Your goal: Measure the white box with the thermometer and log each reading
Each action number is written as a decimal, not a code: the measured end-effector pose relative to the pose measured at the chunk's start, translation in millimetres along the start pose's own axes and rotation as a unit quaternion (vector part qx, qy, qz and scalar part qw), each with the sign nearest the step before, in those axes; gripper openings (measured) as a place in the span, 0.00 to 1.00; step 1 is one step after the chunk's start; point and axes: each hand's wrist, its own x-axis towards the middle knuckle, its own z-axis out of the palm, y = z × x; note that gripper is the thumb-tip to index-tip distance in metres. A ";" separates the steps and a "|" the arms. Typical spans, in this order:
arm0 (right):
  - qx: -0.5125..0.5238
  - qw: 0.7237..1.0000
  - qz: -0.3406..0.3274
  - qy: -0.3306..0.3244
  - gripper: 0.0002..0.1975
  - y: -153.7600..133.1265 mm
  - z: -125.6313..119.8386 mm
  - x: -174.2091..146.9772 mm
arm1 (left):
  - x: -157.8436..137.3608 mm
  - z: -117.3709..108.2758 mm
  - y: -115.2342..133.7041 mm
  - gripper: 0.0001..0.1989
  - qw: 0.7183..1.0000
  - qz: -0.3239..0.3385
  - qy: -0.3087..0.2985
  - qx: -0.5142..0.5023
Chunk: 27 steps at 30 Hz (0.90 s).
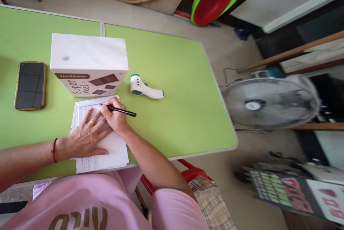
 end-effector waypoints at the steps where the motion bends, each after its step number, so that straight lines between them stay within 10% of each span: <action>1: 0.000 1.000 0.000 0.001 0.05 0.0 0.0 0.1 | 0.2 0.1 0.1 0.45 1.000 0.000 -0.001 0.001; 27: 0.013 1.000 -0.023 0.009 0.05 -0.8 -0.1 -0.1 | 0.9 -0.9 0.5 0.44 1.000 0.002 -0.006 0.003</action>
